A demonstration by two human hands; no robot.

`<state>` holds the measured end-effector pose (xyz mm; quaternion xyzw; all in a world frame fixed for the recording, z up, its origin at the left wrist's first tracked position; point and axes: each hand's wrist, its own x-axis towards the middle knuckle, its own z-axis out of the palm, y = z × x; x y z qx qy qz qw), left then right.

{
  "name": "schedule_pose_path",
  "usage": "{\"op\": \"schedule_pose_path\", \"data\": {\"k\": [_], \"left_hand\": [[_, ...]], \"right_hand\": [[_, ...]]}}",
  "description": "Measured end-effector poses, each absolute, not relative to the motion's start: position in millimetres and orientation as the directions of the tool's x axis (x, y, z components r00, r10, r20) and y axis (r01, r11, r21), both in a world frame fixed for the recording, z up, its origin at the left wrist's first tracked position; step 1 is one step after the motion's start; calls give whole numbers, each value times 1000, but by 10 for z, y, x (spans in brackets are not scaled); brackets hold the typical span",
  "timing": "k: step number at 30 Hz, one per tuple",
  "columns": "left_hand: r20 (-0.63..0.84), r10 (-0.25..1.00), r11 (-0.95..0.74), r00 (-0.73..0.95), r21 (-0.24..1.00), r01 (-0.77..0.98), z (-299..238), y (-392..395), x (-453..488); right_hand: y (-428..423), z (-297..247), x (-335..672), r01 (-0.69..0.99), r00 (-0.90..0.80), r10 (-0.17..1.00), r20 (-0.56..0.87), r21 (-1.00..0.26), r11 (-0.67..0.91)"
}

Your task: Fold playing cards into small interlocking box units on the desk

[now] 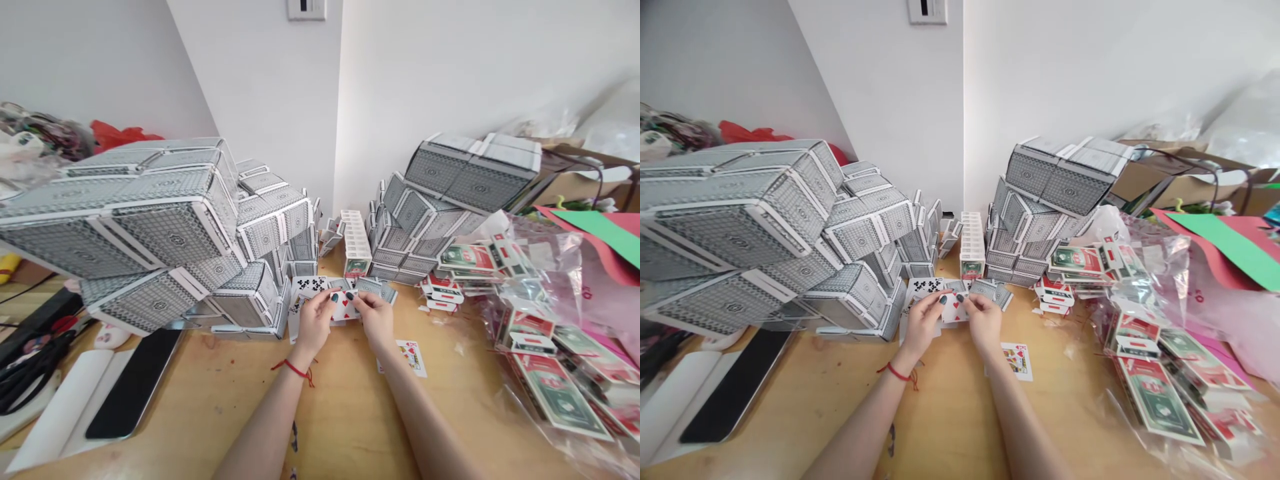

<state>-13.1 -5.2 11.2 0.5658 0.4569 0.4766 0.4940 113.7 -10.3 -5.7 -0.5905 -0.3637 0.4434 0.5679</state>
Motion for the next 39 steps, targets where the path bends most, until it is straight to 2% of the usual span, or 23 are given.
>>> {"op": "schedule_pose_path", "data": {"k": [4, 9, 12, 17, 22, 27, 29, 32, 35, 39], "left_hand": [[80, 987, -80, 138, 997, -7, 111, -24, -137], [41, 999, -40, -9, 998, 45, 38, 41, -169], [44, 996, -43, -83, 999, 10, 7, 62, -180], [54, 994, -54, -100, 999, -6, 3, 51, -142], [172, 985, -169, -10, 975, 147, 30, 11, -123], [161, 984, -177, 78, 940, 290, 47, -20, -121], [169, 984, -178, 56, 932, 316, 49, -32, -116], [223, 974, -223, 38, 918, 328, 62, -48, -118], [284, 957, -282, 54, 879, 384, 86, -53, -137], [390, 918, -378, 80, 791, 481, 103, -57, -159]], "right_hand": [[-81, -93, 1152, -116, 327, 940, -97, -991, -61], [-86, -54, 1118, 75, 243, 968, 68, -996, 51], [-96, -27, 1089, 123, 187, 978, 97, -990, 75], [-101, -37, 1060, -49, 177, 984, -29, -999, -21], [-98, -43, 1052, -168, 342, 935, -92, -985, -36], [-96, -39, 1066, -239, 382, 915, -125, -971, -33], [-107, -35, 1071, -139, 400, 915, -57, -990, -1], [-137, -33, 1069, 152, 383, 909, 166, -982, 115], [-166, -46, 1064, 386, 301, 883, 359, -893, 232], [-185, -68, 1073, 571, 244, 838, 487, -771, 282]]}}
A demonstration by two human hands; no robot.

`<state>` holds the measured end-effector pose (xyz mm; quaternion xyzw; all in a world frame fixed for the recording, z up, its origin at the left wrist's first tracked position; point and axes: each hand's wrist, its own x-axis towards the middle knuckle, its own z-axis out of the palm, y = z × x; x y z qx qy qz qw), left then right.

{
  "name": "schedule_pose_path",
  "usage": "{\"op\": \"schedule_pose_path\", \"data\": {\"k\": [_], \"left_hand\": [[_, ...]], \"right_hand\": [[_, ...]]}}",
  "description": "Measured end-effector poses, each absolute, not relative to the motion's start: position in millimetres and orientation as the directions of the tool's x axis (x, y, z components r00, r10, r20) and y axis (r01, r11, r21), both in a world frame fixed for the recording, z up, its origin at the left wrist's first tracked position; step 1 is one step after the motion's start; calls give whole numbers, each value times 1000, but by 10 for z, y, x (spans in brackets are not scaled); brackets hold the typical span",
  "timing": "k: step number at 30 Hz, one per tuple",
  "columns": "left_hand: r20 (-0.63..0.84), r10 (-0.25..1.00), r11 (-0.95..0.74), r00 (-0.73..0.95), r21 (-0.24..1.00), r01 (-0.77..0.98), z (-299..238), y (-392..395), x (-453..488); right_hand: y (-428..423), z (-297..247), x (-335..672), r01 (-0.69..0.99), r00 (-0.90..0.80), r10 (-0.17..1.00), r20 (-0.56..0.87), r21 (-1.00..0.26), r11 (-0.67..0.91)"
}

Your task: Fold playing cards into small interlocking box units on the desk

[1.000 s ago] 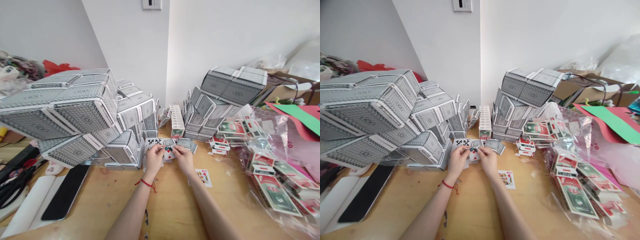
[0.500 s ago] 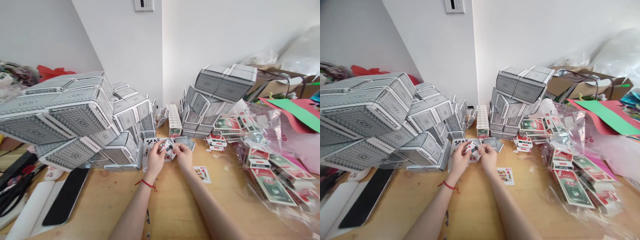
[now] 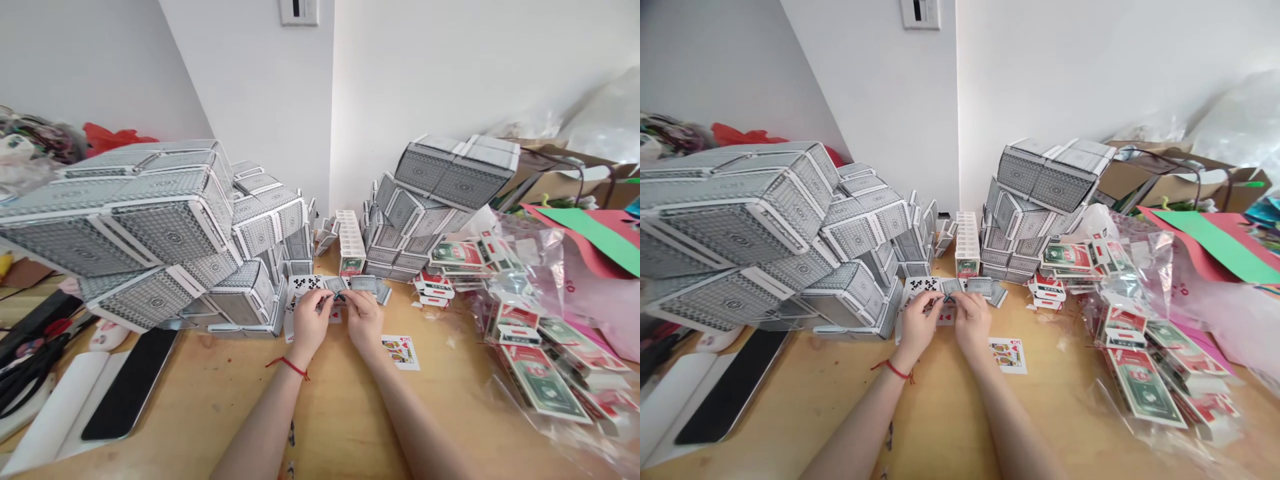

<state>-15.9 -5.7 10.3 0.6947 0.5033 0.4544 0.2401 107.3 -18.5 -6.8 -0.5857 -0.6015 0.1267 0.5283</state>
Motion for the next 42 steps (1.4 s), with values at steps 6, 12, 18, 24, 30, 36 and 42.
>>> {"op": "schedule_pose_path", "data": {"k": [6, 12, 18, 24, 30, 36, 42], "left_hand": [[482, 868, -460, 119, 690, 558, 71, -91, -141], [542, 829, -507, 141, 618, 601, 28, -119, -149], [566, 809, -531, 159, 588, 610, 3, -121, -167], [539, 824, -521, 171, 604, 603, 1, -107, -169], [504, 842, -511, 192, 632, 583, 3, -103, -186], [476, 862, -478, 174, 651, 590, 0, -103, -184], [442, 890, -416, 113, 684, 599, -15, -94, -175]], "right_hand": [[-196, -47, 1066, 640, 240, 800, 549, -709, 295], [-210, -26, 1052, 642, 238, 801, 549, -708, 294], [-233, -15, 1053, 653, 187, 794, 578, -677, 339], [-222, -24, 1032, 638, 187, 801, 569, -690, 341], [-215, -26, 1034, 639, 196, 816, 544, -702, 315], [-212, -27, 1033, 642, 218, 819, 530, -710, 289], [-196, -21, 1031, 521, 240, 886, 398, -822, 229]]}}
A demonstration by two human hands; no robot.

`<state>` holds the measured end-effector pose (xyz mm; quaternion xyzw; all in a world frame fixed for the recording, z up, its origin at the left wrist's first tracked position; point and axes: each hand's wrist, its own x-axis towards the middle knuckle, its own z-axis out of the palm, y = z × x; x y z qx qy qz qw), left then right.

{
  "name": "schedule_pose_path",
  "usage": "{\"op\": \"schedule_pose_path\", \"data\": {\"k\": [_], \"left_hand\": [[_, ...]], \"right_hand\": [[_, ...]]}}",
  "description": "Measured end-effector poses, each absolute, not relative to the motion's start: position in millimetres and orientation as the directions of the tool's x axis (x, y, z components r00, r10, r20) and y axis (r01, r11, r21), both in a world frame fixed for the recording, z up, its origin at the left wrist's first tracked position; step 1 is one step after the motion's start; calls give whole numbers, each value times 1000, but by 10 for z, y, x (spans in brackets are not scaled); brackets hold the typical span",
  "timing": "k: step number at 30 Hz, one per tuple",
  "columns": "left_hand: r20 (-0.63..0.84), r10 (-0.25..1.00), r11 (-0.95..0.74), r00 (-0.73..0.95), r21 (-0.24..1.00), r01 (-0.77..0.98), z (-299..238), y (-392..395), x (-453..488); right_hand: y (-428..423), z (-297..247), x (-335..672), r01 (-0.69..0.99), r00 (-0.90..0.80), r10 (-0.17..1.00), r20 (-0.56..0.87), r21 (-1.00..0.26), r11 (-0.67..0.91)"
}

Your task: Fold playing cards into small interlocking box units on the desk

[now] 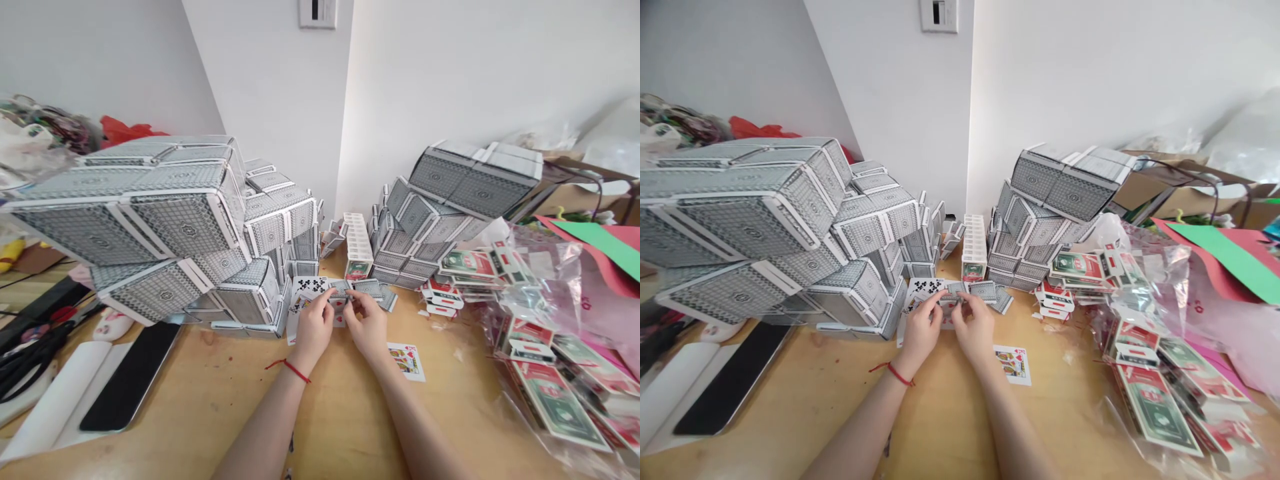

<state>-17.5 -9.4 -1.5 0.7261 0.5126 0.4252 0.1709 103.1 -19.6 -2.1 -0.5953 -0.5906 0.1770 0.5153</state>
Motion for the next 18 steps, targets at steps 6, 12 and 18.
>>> {"op": "schedule_pose_path", "data": {"k": [6, 12, 18], "left_hand": [[383, 924, -336, 10, 797, 502, 36, -69, -176], [320, 946, -303, 48, 827, 474, 68, -57, -204], [276, 961, -244, -17, 875, 417, 114, -78, -208]], "right_hand": [[-128, -109, 1074, 226, 224, 964, 144, -970, 92], [-103, -40, 1112, -44, 216, 976, -25, -999, -16], [-127, 74, 1122, -437, -9, 988, -156, -888, -145]]}}
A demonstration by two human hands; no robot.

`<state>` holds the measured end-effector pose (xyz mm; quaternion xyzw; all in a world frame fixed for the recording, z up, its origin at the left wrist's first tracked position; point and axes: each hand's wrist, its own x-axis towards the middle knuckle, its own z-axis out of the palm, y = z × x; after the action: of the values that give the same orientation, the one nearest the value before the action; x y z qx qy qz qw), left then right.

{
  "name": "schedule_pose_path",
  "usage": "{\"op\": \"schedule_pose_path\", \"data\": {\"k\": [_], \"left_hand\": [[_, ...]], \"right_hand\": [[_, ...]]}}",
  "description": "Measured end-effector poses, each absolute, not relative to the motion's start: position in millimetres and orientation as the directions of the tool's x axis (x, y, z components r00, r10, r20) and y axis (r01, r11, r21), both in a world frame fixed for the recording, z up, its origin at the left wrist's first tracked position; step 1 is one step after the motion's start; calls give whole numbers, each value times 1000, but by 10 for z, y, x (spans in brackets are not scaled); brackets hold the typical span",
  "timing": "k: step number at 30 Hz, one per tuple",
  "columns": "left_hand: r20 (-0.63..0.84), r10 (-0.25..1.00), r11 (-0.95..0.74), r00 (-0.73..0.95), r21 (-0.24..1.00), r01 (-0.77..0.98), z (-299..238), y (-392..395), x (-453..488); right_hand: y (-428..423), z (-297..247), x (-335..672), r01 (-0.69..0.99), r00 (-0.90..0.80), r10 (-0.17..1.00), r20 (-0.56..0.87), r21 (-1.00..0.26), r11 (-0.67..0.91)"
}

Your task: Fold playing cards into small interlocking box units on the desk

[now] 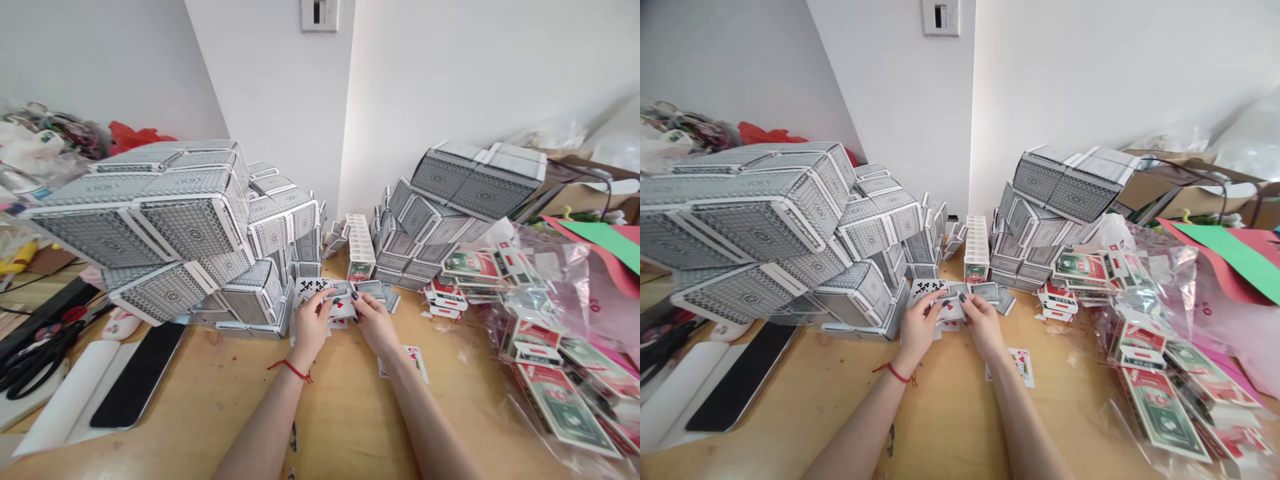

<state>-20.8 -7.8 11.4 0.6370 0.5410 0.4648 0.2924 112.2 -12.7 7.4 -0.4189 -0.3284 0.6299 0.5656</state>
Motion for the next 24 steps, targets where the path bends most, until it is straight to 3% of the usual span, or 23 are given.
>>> {"op": "schedule_pose_path", "data": {"k": [3, 7, 12, 17, 24], "left_hand": [[293, 956, -261, -29, 890, 374, 128, -81, -204], [323, 946, -281, -35, 868, 410, 108, -68, -207], [409, 912, -357, -26, 824, 440, 111, -58, -197], [476, 879, -447, 21, 808, 383, 151, -63, -195], [487, 872, -427, -43, 802, 417, 170, -77, -201]], "right_hand": [[-152, 124, 1096, -529, -150, 975, -162, -821, -217], [-179, 162, 1069, -528, -291, 941, -170, -792, -306], [-191, 172, 1078, -555, -385, 901, -199, -731, -398], [-193, 147, 1057, -538, -350, 912, -211, -752, -381], [-213, 179, 1054, -508, -356, 916, -186, -784, -357]]}}
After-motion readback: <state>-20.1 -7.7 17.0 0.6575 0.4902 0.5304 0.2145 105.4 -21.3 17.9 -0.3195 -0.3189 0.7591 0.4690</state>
